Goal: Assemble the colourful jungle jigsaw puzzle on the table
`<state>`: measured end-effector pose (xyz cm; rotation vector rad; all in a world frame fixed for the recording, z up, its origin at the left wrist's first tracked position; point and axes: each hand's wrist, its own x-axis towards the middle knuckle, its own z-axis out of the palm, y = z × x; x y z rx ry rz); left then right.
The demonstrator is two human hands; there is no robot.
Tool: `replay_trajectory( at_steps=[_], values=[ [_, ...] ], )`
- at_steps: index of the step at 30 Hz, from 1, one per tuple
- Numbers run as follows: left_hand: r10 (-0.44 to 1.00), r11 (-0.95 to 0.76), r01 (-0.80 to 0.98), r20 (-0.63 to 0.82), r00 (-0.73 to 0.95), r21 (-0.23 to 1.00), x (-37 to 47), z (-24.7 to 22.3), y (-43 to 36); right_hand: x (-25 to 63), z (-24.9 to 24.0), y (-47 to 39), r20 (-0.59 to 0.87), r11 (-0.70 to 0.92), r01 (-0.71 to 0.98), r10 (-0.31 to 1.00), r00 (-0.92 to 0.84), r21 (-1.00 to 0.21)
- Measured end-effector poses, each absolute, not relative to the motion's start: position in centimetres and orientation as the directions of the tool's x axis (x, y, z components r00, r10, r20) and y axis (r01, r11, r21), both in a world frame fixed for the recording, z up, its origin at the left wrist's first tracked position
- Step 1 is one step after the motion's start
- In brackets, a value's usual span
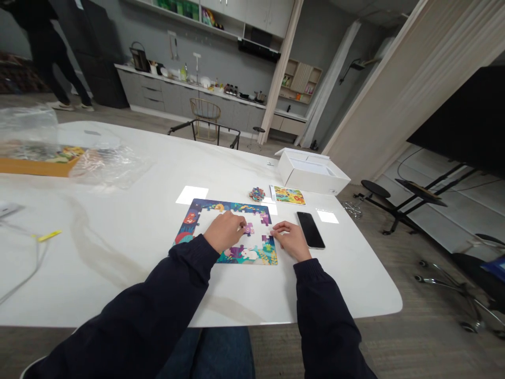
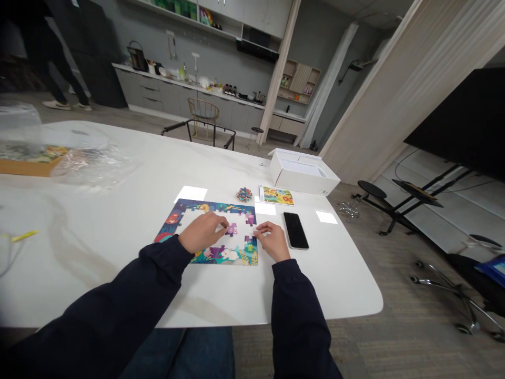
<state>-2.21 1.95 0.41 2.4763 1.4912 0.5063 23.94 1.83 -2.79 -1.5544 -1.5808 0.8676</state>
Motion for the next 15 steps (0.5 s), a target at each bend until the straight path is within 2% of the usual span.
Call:
replay_trajectory(
  at_steps=[3, 15],
  values=[
    [0.889, -0.458, 0.786, 0.197, 0.414, 0.414, -2.4, -0.3, 2.6, 23.8, -2.7, 1.8, 0.067, 0.041, 0.481, 0.997, 0.036, -0.876],
    [0.890, -0.443, 0.707, 0.176, 0.421, 0.552, -2.1, -2.2, 3.3, 23.8, -2.7, 1.9, 0.089, 0.038, 0.476, 0.992, 0.085, -0.879]
  ],
)
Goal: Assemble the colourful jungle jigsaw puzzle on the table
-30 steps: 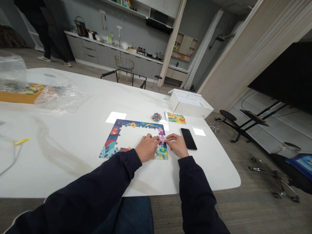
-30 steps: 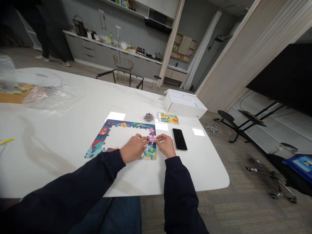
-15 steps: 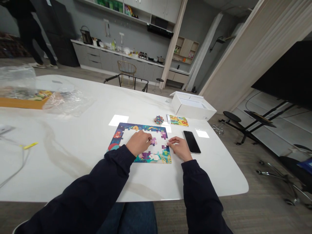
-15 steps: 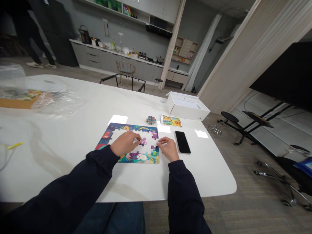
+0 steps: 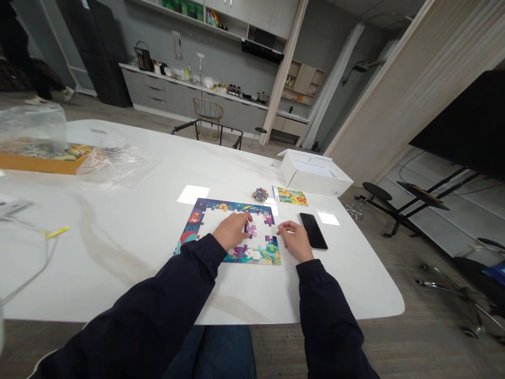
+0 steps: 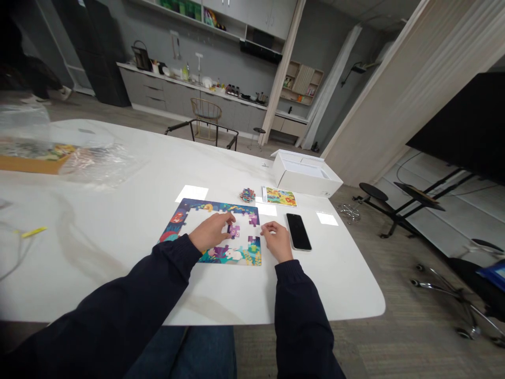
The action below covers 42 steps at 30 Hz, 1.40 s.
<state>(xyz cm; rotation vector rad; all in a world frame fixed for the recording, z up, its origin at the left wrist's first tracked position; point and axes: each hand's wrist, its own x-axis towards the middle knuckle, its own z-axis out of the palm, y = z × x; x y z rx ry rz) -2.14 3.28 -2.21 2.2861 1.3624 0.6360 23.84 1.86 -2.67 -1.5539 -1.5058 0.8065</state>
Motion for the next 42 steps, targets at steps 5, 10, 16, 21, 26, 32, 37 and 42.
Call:
replay_trajectory(
  at_steps=[5, 10, 16, 21, 26, 32, 37, 42],
  values=[
    [0.852, -0.500, 0.632, 0.205, 0.482, 0.592, -3.0, -1.6, 3.2, 23.9, -2.8, 1.9, 0.084, 0.034, 0.493, 0.993, 0.079, -0.870],
    [0.893, -0.444, 0.677, 0.230, 0.386, 0.587, -2.8, -0.9, 2.8, 23.9, -2.8, 1.9, 0.075, 0.029, 0.492, 0.994, 0.074, -0.870],
    [0.892, -0.446, 0.727, 0.189, 0.411, 0.522, -2.2, -1.7, 2.6, 23.9, -2.7, 1.9, 0.075, 0.033, 0.488, 0.995, 0.067, -0.872],
    [0.847, -0.528, 0.655, 0.277, 0.454, 0.540, -2.5, -1.8, 2.8, 23.8, -2.6, 1.8, 0.071, 0.028, 0.494, 0.995, 0.069, -0.869],
    [0.913, -0.406, 0.762, 0.257, 0.316, 0.504, -2.2, -1.4, 2.6, 23.7, -2.6, 1.7, 0.070, 0.028, 0.494, 0.995, 0.067, -0.869],
    [0.876, -0.473, 0.663, 0.231, 0.422, 0.581, -1.9, -2.8, 2.8, 23.9, -2.8, 1.9, 0.070, 0.030, 0.498, 0.996, 0.062, -0.867],
    [0.904, -0.427, 0.710, 0.237, 0.357, 0.560, -2.0, -2.2, 2.6, 23.8, -2.7, 1.8, 0.059, 0.020, 0.503, 0.996, 0.061, -0.864],
    [0.940, -0.335, 0.827, 0.214, 0.264, 0.451, -1.1, -1.5, 1.8, 23.8, -2.6, 1.7, 0.053, 0.016, 0.511, 0.997, 0.058, -0.859]
  ],
)
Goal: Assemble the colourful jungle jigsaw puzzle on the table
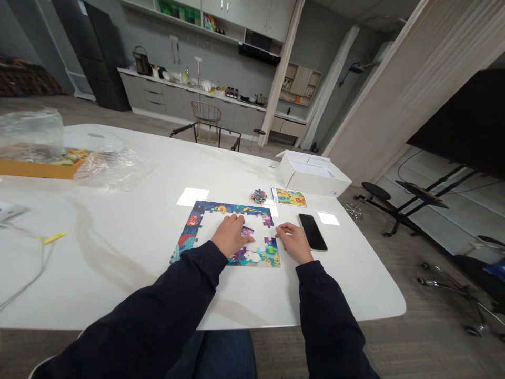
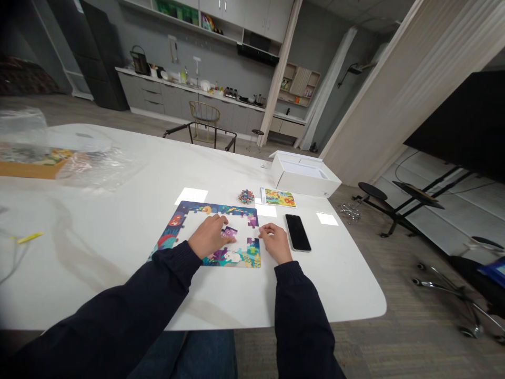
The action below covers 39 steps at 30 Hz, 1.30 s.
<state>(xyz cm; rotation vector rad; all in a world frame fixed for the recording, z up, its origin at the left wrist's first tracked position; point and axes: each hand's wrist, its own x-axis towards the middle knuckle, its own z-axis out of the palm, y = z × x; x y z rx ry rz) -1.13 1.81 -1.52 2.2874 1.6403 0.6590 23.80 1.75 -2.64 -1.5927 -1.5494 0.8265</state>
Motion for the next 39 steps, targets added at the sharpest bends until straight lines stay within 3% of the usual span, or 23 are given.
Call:
replay_trajectory(
  at_steps=[3, 7, 17, 22, 25, 28, 32, 39],
  values=[
    [0.915, -0.401, 0.805, 0.235, 0.328, 0.438, -0.4, -1.7, 1.5, 23.9, -2.7, 1.8, 0.059, 0.023, 0.519, 0.997, 0.053, -0.855],
    [0.887, -0.459, 0.716, 0.231, 0.399, 0.526, -0.2, -2.0, 1.5, 23.9, -2.6, 1.8, 0.064, 0.030, 0.514, 0.997, 0.048, -0.857],
    [0.938, -0.345, 0.766, 0.171, 0.302, 0.542, -0.9, -1.6, 1.7, 23.8, -2.7, 1.9, 0.051, 0.017, 0.500, 0.997, 0.055, -0.866],
    [0.930, -0.365, 0.741, 0.189, 0.315, 0.564, -0.9, -1.7, 1.7, 23.9, -2.7, 1.8, 0.059, 0.023, 0.506, 0.997, 0.054, -0.862],
    [0.898, -0.440, 0.692, 0.272, 0.347, 0.572, -0.5, -0.9, 1.2, 23.9, -2.7, 1.8, 0.062, 0.024, 0.507, 0.996, 0.057, -0.862],
    [0.765, -0.643, 0.531, 0.429, 0.480, 0.553, 0.4, 0.6, 0.0, 23.9, -2.6, 1.9, 0.084, 0.043, 0.518, 0.995, 0.056, -0.854],
    [0.413, -0.891, 0.195, 0.553, 0.724, 0.410, 2.1, 2.1, -2.0, 24.1, -2.7, 2.0, 0.151, 0.105, 0.535, 0.988, 0.042, -0.838],
    [0.045, -0.955, -0.137, 0.584, 0.811, 0.265, 4.9, 1.1, -5.8, 24.2, -3.0, 2.0, 0.083, 0.028, 0.504, 0.993, 0.087, -0.863]
  ],
)
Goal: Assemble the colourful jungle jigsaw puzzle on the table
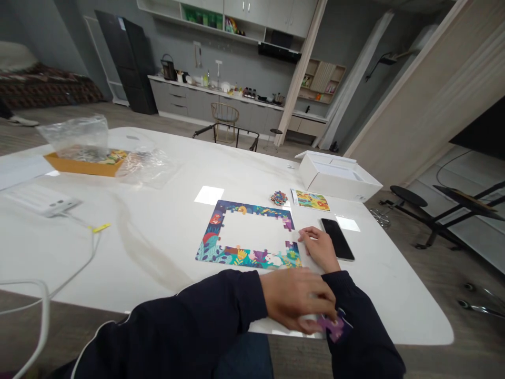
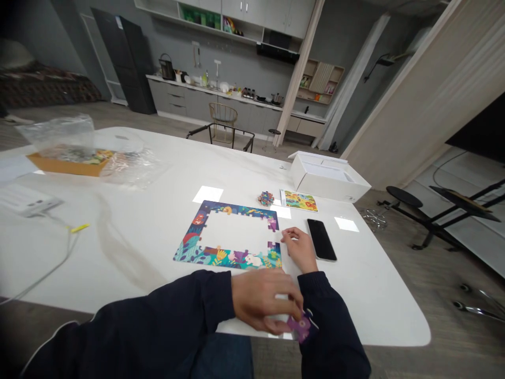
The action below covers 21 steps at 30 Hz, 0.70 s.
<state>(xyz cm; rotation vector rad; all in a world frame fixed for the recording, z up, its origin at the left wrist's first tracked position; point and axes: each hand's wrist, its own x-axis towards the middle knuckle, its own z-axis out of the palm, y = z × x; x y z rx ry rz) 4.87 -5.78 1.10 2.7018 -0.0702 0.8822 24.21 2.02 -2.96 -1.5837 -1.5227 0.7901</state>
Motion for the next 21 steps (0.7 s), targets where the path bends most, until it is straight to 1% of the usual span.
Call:
replay_trajectory(
  at_steps=[3, 5, 7, 11, 14, 21],
  values=[
    [-0.072, -0.945, -0.244, 0.586, 0.807, 0.219, 5.8, 0.3, -7.6, 24.2, -2.9, 2.0, 0.094, 0.029, 0.513, 0.990, 0.100, -0.858],
    [-0.115, -0.942, -0.271, 0.571, 0.813, 0.197, 6.1, 0.0, -8.4, 24.2, -2.8, 2.0, 0.096, 0.026, 0.515, 0.989, 0.111, -0.857],
    [-0.113, -0.942, -0.270, 0.568, 0.815, 0.199, 6.2, -0.1, -8.6, 24.1, -2.7, 2.0, 0.091, 0.018, 0.514, 0.989, 0.118, -0.857],
    [-0.065, -0.935, -0.257, 0.592, 0.804, 0.246, 5.9, 0.0, -8.3, 24.1, -2.7, 2.0, 0.083, 0.010, 0.517, 0.989, 0.119, -0.856],
    [-0.064, -0.928, -0.272, 0.609, 0.791, 0.256, 5.9, 0.1, -8.2, 24.1, -2.9, 2.0, 0.084, 0.009, 0.517, 0.989, 0.122, -0.856],
    [-0.043, -0.928, -0.249, 0.584, 0.811, 0.278, 6.1, -0.1, -8.2, 24.1, -2.9, 2.0, 0.081, 0.013, 0.497, 0.990, 0.115, -0.868]
  ],
)
